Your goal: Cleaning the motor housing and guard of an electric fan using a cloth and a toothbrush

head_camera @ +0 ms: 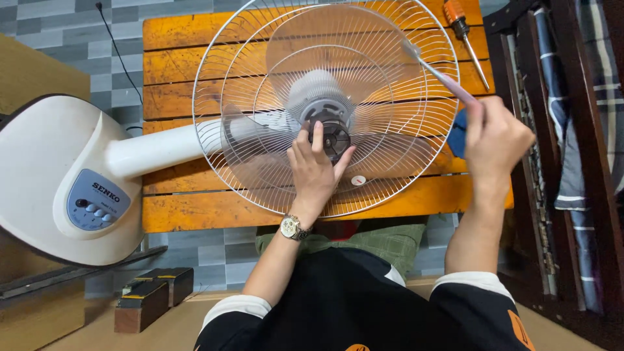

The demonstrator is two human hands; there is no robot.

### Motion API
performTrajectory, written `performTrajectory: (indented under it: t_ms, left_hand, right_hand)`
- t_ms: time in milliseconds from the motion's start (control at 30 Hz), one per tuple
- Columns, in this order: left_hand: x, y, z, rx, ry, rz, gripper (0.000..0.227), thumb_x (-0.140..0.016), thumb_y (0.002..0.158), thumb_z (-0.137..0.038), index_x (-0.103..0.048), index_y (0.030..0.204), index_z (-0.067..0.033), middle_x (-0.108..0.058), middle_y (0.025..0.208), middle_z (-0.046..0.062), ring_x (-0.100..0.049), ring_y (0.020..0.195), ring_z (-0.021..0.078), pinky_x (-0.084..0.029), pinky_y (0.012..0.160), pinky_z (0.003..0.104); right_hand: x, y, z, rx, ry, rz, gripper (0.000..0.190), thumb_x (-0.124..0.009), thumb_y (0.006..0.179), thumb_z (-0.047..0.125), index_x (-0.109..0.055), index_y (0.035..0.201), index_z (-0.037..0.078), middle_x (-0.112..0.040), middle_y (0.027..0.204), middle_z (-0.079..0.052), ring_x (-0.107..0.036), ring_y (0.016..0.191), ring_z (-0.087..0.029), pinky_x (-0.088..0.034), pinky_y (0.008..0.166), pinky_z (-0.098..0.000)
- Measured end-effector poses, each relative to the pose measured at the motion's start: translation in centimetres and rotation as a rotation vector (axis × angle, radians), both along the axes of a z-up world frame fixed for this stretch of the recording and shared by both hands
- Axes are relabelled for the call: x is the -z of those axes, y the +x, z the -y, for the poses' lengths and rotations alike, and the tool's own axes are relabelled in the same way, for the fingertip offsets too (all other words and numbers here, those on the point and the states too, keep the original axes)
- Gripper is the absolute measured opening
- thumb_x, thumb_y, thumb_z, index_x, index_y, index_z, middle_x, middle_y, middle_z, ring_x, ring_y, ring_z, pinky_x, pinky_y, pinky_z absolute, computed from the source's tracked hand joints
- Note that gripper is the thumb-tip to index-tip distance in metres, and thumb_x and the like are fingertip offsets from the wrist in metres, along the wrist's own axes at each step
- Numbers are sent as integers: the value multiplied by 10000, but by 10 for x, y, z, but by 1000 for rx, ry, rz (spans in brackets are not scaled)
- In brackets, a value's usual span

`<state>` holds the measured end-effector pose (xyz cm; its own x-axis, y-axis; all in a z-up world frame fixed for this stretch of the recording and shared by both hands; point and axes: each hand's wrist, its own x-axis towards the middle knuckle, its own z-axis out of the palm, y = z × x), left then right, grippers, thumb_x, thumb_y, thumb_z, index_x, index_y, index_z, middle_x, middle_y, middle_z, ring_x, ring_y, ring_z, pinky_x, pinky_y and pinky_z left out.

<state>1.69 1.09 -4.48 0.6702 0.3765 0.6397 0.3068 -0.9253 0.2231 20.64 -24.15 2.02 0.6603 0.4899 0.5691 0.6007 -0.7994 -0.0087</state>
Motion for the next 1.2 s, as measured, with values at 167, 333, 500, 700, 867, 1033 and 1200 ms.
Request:
performTrajectory:
  t_ms: [167,333,500,700,867,1033,1200]
  left_hand:
    - [-6,0,4,-1,-53,54,923,-756,953,-628,-275,1505,-66,-486,1391,249,-594,1056,352,-500,820,456]
    - [-37,-19,4,102,-249,-33,870,-751,976,-516,-279,1546,-59,-409,1459,276,-519,1258,432,-477,1016,519]
    - [-96,-63,6,194,-405,-136,868,-776,987,-371,-222,1583,-69,-266,1549,316,-415,1443,514,-426,1207,568]
    - [-154,-122,9,1729,-1086,-364,511,-642,893,-560,-655,1208,-159,-665,1201,-8,-633,1128,248,-486,1101,391]
    - [-143,-150,37,2209,-1021,-358,631,-147,1093,-479,-443,1043,76,-482,1193,309,-530,1102,563,-494,994,593]
    - [-143,-161,42,2166,-990,-351,641,-126,1101,-466,-443,1091,91,-495,1211,312,-537,1113,557,-491,1003,588]
    - [-144,-166,43,2129,-972,-355,654,-104,1109,-453,-444,1138,105,-508,1230,316,-544,1125,551,-488,1011,584]
  right_hand:
    - [-7,-14,19,-137,266,-251,261,-632,1205,95,-631,962,-1,-526,732,-121,-490,629,-321,-344,629,-446]
    - [-7,-20,24,-178,155,-344,256,-674,1190,121,-653,945,48,-534,728,-98,-483,623,-268,-337,614,-409]
    - [-9,-11,20,-202,45,-298,286,-716,1205,204,-669,953,76,-587,746,-98,-547,638,-281,-353,606,-408]
    - [-6,-12,14,-173,84,-123,352,-698,1242,230,-653,937,59,-649,835,-71,-591,690,-286,-362,597,-404]
    - [-9,-22,11,-181,127,-92,330,-724,1228,202,-664,937,59,-678,865,-89,-607,713,-322,-358,598,-424]
    - [-5,-20,12,-197,145,-79,321,-758,1216,207,-692,946,48,-681,861,-82,-610,720,-317,-371,614,-424]
    - [1,-16,22,-194,223,-137,324,-683,1244,211,-676,987,13,-626,807,-127,-567,690,-346,-362,631,-460]
